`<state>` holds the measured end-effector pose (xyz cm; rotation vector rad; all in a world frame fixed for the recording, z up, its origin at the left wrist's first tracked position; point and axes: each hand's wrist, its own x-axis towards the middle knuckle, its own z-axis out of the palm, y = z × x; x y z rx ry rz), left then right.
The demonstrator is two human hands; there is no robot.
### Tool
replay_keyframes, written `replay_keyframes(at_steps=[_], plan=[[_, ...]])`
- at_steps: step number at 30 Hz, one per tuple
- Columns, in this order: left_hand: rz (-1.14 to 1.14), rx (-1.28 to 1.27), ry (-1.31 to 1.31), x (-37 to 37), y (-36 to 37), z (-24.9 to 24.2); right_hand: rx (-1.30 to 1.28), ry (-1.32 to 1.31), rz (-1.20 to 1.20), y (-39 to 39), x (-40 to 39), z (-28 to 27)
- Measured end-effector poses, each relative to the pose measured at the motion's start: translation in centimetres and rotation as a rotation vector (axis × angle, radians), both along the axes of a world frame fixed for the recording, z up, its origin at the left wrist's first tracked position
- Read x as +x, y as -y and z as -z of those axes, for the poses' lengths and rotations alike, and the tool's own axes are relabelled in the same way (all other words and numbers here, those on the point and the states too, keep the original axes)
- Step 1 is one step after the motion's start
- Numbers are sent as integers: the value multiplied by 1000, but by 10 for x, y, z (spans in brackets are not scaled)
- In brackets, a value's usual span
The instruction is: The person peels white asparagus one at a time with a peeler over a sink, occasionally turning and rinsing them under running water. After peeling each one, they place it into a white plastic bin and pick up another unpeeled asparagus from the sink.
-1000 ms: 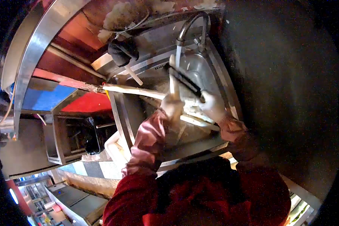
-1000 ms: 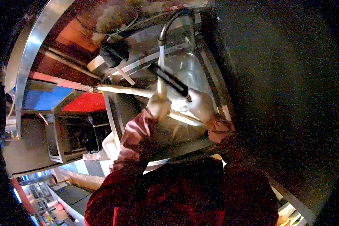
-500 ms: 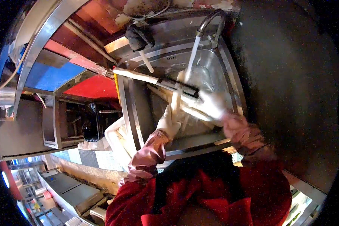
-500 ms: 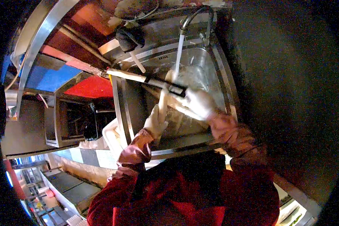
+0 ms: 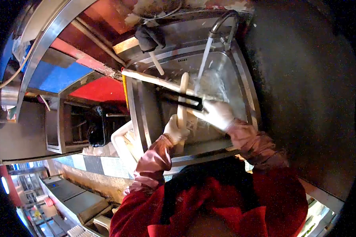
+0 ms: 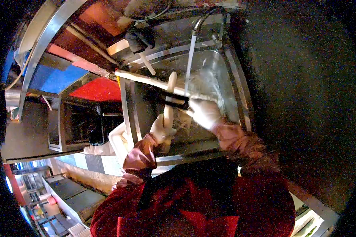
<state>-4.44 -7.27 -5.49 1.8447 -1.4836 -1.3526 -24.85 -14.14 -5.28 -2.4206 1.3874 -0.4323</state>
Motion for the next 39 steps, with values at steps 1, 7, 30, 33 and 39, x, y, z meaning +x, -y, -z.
replay_keyframes(at_steps=[1, 7, 30, 33, 39], plan=[[-31, 84, 61, -2, 2, -4, -194, -10, -96, -2, 6, 15], [129, 182, 747, -2, -14, -13, 227, -190, 205, 86, -40, 48], [-160, 116, -970, 9, 1, 2, 119, 332, 224, 11, 7, 45], [-183, 196, -1030, 16, -2, 4, -115, 61, -80, -13, 7, 39], [-91, -32, -932, 14, -23, -11, 271, 220, 128, 51, -11, 75]])
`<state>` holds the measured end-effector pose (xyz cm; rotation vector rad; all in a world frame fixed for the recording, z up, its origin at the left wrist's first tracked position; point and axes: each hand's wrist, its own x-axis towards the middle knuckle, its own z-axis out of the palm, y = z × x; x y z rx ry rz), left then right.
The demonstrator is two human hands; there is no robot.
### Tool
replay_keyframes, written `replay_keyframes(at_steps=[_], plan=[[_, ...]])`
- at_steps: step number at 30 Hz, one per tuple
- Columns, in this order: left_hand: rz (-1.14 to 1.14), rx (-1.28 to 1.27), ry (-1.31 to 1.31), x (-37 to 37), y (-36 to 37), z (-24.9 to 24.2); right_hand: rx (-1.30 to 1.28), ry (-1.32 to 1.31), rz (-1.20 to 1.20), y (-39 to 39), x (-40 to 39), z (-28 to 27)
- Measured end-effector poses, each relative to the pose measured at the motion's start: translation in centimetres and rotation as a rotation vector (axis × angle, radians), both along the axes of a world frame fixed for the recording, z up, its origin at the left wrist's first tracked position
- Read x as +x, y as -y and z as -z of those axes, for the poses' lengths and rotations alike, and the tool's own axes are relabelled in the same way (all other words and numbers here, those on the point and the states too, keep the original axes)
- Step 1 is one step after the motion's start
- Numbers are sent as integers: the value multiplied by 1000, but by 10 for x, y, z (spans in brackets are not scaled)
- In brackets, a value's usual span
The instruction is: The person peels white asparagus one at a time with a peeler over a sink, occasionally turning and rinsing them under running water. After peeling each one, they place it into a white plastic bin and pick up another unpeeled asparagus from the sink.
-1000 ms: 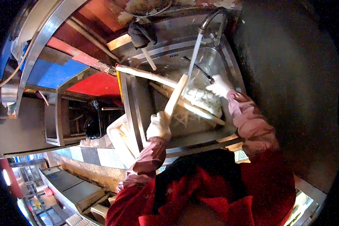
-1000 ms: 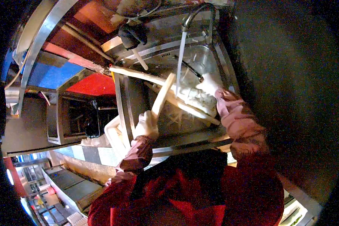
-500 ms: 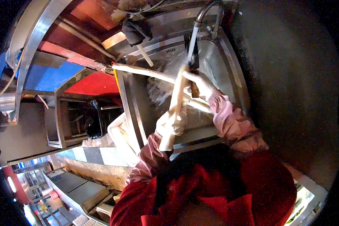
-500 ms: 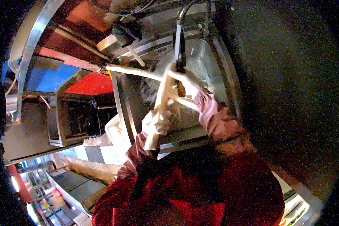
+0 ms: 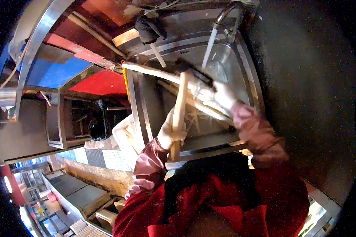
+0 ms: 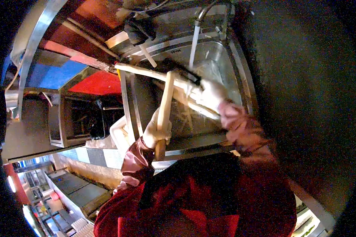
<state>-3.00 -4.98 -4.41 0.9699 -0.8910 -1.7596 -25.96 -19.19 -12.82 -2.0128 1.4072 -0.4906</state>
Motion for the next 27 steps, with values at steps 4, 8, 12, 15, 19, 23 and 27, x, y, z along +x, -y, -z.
replay_keyframes(at_steps=[4, 8, 12, 15, 19, 23, 27], plan=[[27, 117, 284, 8, 0, 0, 350, 326, 108, 14, -11, -27], [-16, 223, 162, 2, 2, -2, -177, -246, -234, -53, 17, -63], [61, 218, -132, 3, 2, 2, -266, -165, -218, -51, 21, -40], [143, 190, -16, 8, -6, 4, 103, 10, 124, 16, -7, -15], [112, 335, 67, 2, 1, -13, 152, -37, 72, 7, -20, -29], [106, 370, 4, -5, 8, -14, -174, -197, -247, -65, 16, -63], [98, 213, 125, -1, -2, -2, -74, -252, -152, -33, 12, -41]])
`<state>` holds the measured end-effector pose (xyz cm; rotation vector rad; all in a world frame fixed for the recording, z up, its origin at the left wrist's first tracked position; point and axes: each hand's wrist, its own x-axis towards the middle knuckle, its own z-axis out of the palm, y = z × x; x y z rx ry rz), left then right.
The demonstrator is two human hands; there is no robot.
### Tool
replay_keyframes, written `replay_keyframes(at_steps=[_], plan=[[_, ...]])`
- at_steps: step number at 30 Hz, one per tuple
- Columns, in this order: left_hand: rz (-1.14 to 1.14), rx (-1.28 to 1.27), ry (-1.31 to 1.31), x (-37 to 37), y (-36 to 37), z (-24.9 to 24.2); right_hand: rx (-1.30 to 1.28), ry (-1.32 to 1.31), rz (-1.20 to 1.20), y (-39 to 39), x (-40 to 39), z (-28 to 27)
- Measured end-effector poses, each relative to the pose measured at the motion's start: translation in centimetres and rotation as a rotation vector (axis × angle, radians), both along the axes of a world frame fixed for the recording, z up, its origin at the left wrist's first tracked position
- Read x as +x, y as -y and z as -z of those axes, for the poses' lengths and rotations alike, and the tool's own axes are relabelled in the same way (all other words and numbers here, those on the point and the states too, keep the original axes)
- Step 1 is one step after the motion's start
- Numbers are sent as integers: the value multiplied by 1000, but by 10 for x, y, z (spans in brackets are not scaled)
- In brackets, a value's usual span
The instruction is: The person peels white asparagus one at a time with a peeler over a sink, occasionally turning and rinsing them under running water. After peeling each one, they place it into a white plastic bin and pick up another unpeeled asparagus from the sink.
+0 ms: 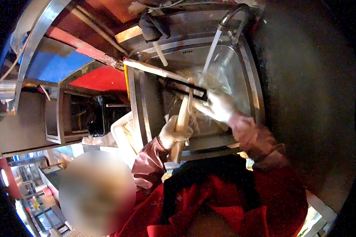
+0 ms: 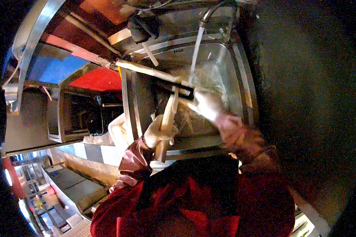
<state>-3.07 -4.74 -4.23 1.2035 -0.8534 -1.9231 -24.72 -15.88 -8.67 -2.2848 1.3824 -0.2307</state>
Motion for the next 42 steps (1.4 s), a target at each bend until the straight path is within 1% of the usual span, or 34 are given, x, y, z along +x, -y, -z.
replay_keyframes(at_steps=[1, 2, 3, 4, 6, 7, 8, 9, 11, 13, 14, 16, 17, 18, 19, 20, 22, 23, 25, 26, 27, 28, 29, 30, 31, 32, 33, 34, 35, 37, 38, 39, 41, 42], plan=[[-2, 17, -21, 3, -2, 0, 210, -106, 102, 20, -3, -15], [51, 23, -6, 9, -4, 14, 235, 37, 164, 41, -14, 10], [53, 22, -7, 9, -2, 10, 256, 180, 224, 53, -24, 35], [55, 2, -26, 7, 2, 3, 250, 180, 222, 53, -24, 36], [-17, 55, -45, 4, -1, -2, 27, 411, 354, 34, -23, 40], [-21, 58, -45, 1, -1, 0, 141, 149, 266, 29, -18, 16], [-58, 53, 81, -4, 1, 2, 233, 63, 185, 12, -6, -31], [-94, 50, 207, -6, 3, 4, 111, -12, 61, -4, 0, -31], [-54, 66, 246, -6, 5, 7, -184, 84, -72, -30, 6, 0], [-20, -88, 442, -4, -1, 19, -196, 54, -61, -16, 2, 24], [26, -89, 498, 0, -5, 19, -210, 26, -47, -4, -1, 33], [62, -120, 562, 4, -17, 0, 185, 54, 222, 26, -14, 13], [85, -145, 622, 5, -21, -6, 237, 73, 298, 43, -25, 30], [-113, 152, 251, 11, -23, 2, 411, 204, 384, 55, -34, 38], [-387, 445, -79, 16, -25, 10, 589, 337, 465, 59, -35, 36], [-210, 145, 359, 27, -31, 20, 588, 335, 456, 62, -35, 36], [27, -212, 916, 27, -31, 2, 705, 526, 362, 60, -29, 6], [28, -243, 1062, 25, -30, -17, 669, 592, 345, 58, -23, -9], [-100, -213, 875, 48, -44, 5, 830, 812, 288, 62, -14, -29], [-109, -326, 989, 58, -54, 11, 787, 935, 237, 60, -9, -36], [-325, -13, 675, 52, -60, -19, 903, 813, 338, 64, -12, -34], [-440, 42, 572, 67, -72, -18, 909, 768, 417, 60, -11, -35], [-504, 83, 582, 90, -87, -2, 903, 803, 395, 53, -12, -26], [-614, 170, 490, 107, -101, -2, 956, 705, 403, 43, -12, -31], [-723, 247, 394, 124, -113, 0, 988, 699, 394, 33, -16, -14], [-780, 366, 451, 143, -126, 18, 909, 666, 354, 15, -14, -7], [-829, 484, 500, 162, -140, 47, 826, 738, 379, -2, -17, 19], [-834, 679, 558, 180, -150, 79, 956, 616, 422, -13, -15, 14], [-1002, 623, 626, 183, -169, 117, 997, 542, 476, -25, -21, 21], [-792, 729, 554, 211, -195, 173, 1036, 401, 551, -48, -15, 5], [-787, 739, 540, 234, -214, 220, 1023, 392, 564, -56, -13, 13], [-736, 663, 271, 263, -234, 270, 1000, 383, 585, -61, -15, 16], [-621, 575, -34, 282, -239, 319, 1059, 430, 634, -63, -6, 8], [-709, 470, 447, 282, -228, 332, 1048, 431, 610, -60, -6, 10]])
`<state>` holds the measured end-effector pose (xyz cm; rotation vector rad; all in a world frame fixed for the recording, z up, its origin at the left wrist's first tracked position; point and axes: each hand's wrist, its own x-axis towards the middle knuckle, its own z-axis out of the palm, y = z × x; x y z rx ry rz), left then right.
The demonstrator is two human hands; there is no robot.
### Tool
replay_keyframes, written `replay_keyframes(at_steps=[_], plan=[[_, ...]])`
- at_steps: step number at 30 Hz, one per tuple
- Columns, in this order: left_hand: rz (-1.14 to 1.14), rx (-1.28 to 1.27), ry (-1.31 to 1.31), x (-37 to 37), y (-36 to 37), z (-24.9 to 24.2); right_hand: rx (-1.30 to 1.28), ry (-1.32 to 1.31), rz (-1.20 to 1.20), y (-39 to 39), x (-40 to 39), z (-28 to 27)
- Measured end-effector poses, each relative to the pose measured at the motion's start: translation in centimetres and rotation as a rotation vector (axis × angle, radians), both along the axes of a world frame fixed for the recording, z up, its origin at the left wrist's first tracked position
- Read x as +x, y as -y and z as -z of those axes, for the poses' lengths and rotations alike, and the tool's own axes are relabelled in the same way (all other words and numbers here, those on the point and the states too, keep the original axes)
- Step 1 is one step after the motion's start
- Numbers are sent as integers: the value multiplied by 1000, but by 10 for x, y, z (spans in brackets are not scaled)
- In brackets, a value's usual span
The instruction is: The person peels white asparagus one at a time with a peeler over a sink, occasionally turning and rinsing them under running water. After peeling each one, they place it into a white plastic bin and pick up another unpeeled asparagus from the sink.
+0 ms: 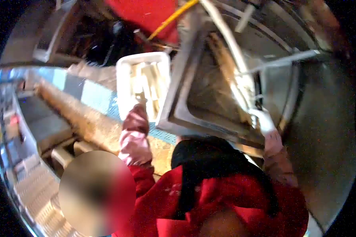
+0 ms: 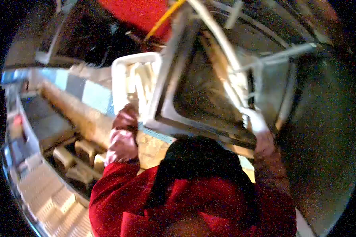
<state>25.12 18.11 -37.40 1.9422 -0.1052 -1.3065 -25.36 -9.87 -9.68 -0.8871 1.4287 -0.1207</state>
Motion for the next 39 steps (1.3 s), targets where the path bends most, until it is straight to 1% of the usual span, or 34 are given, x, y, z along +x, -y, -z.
replay_keyframes(at_steps=[1, 2, 3, 4, 5, 6, 7, 8, 9, 10, 11, 12, 13, 14, 15, 17, 18, 19, 20, 21, 23, 24, 26, 27, 29, 31, 32, 33, 35, 36, 37, 38, 39], plan=[[29, 24, 492, -2, 20, 8, -11, 26, 40, 7, -4, 0], [32, 41, 996, -9, 45, 18, -98, 44, -23, 18, -2, 7], [61, -154, 1002, -10, 81, -25, -182, 2, -72, 32, -2, 6], [-7, -213, 888, -34, 115, -104, -217, 75, -113, 46, -4, 13], [51, -229, 945, -71, 151, -205, -267, 32, -136, 56, 6, -6], [101, -421, 1086, -81, 171, -220, -293, -33, -154, 66, 13, -19], [119, -417, 1015, -110, 196, -252, -313, -99, -172, 73, 13, -26], [143, -639, 937, -141, 217, -262, -341, -93, -165, 74, 7, -31], [295, -617, 871, -162, 237, -265, -365, -87, -156, 74, 3, -32], [438, -670, 759, -186, 258, -260, -349, -132, -148, 75, -2, -30], [596, -609, 853, -210, 282, -238, -335, -91, -124, 69, -12, -28], [766, -592, 934, -230, 305, -223, -399, -42, -133, 58, -28, -14], [1029, -552, 1058, -242, 329, -213, -472, 9, -143, 47, -43, -2], [1161, -581, 1271, -256, 355, -201, -336, -72, -94, 37, -46, -11], [1294, -558, 1565, -265, 370, -219, -189, -155, -43, 22, -53, -25], [1336, -495, 1847, -260, 414, -192, -122, -63, 8, 3, -76, -3], [1429, -412, 1908, -255, 436, -185, -105, 2, 52, -5, -82, 7], [1546, -322, 1890, -252, 447, -181, -89, 70, 93, -11, -82, 12], [1722, -205, 1787, -250, 454, -180, -96, -16, 115, -12, -70, 14], [1865, -98, 1689, -246, 458, -180, -38, 21, 87, -9, -66, 5], [2063, 80, 1485, -239, 451, -192, -41, 147, 182, -3, -54, 3], [2132, 145, 1414, -235, 441, -201, -65, 277, 246, -2, -47, 8], [2223, 265, 1313, -223, 411, -212, -87, 566, 396, 0, -22, 25], [2257, 322, 1284, -220, 396, -220, -77, 498, 395, 0, -2, 18], [2278, 382, 1237, -212, 369, -231, -111, 438, 396, -14, 32, 23], [2263, 396, 1192, -212, 354, -243, 186, 397, 200, -24, 36, 37], [2255, 394, 1169, -214, 351, -249, 188, 475, 223, -37, 34, 52], [2238, 380, 1138, -218, 351, -260, 218, 588, 266, -42, 23, 42], [2161, 300, 1001, -226, 351, -278, 51, 523, 323, -37, 1, 14], [2090, 220, 895, -234, 354, -292, 60, 537, 356, -32, -9, 6], [1940, 101, 668, -241, 360, -308, 59, 548, 388, -26, -19, -4], [1614, -4, 235, -254, 368, -323, -18, 542, 431, -21, -26, -13], [1264, -99, -171, -269, 378, -337, -36, 543, 484, -16, -32, -17]])
